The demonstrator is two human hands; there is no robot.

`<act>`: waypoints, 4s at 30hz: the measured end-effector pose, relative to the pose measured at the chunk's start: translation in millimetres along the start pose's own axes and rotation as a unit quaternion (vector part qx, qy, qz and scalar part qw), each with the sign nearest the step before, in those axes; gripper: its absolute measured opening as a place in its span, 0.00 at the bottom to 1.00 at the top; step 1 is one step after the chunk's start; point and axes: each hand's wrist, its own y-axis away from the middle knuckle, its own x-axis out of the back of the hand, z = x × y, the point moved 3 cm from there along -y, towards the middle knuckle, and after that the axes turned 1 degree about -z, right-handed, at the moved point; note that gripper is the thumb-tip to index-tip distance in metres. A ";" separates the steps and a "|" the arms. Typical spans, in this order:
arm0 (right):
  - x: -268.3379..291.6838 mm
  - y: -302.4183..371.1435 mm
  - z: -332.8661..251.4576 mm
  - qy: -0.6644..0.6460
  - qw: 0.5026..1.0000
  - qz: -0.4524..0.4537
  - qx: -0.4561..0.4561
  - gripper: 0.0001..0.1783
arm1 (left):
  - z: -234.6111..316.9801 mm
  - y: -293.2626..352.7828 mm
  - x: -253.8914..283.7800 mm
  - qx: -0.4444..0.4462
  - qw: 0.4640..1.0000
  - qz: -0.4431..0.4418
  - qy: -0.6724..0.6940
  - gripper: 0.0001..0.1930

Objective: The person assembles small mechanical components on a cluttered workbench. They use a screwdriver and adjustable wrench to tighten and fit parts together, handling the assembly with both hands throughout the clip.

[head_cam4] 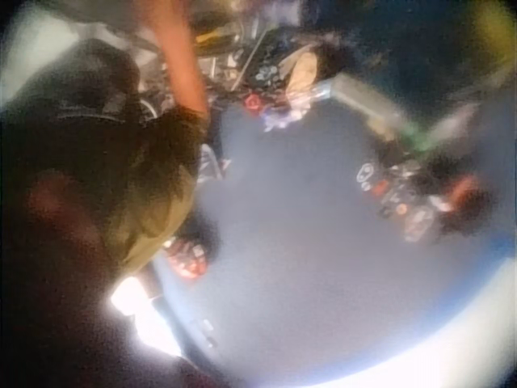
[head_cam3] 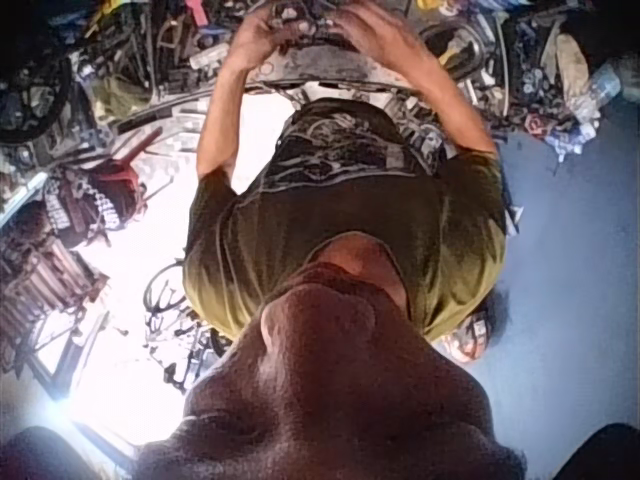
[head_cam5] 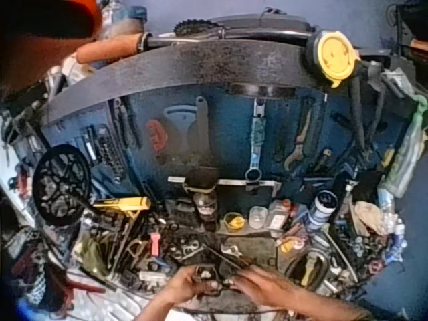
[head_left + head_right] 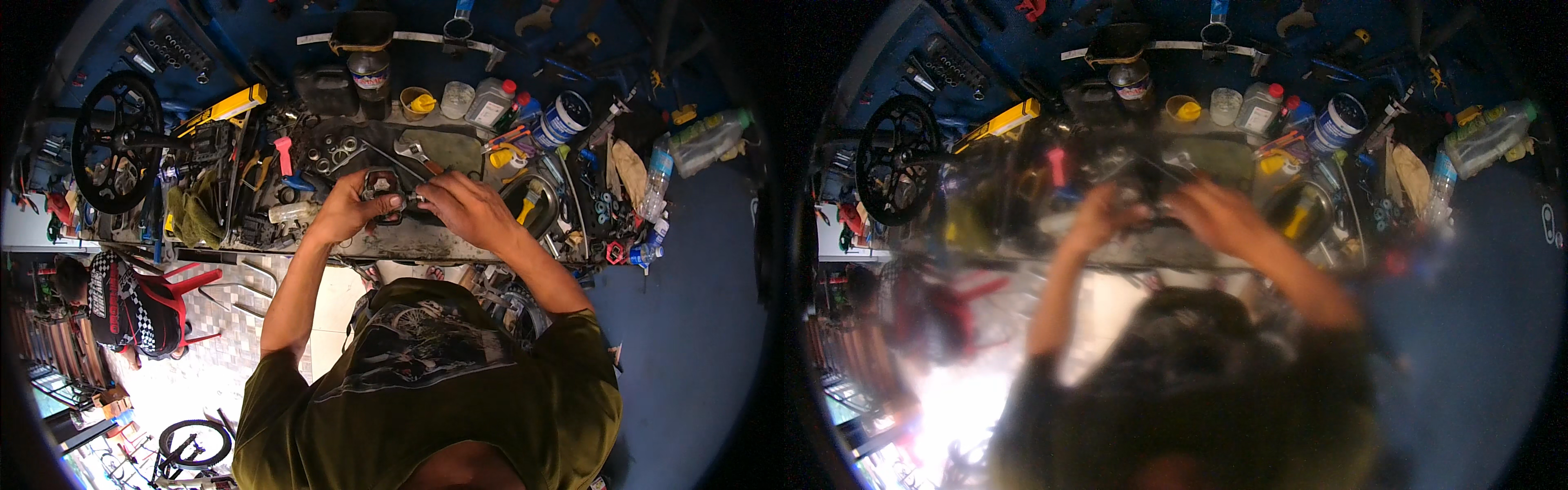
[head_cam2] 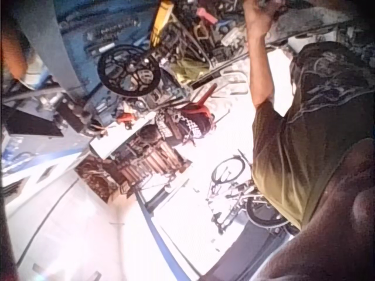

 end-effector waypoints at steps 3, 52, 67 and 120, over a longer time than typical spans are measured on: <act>4.6 -2.5 -2.5 0.007 1.000 -0.004 0.003 0.17 | -3.4 -4.2 1.9 -0.012 1.000 -0.020 0.009 0.14; -8.0 7.0 6.9 -0.235 0.943 -0.052 -0.230 0.12 | 10.0 2.7 -8.6 -0.161 0.982 0.019 -0.100 0.14; -27.1 31.7 12.2 -0.525 0.720 -0.118 -0.438 0.09 | 28.4 8.7 -16.0 -0.385 0.872 0.026 -0.300 0.17; -91.4 19.4 27.5 -0.648 0.676 -0.014 -0.351 0.22 | -30.9 -9.3 -38.3 -0.213 0.947 0.119 0.208 0.13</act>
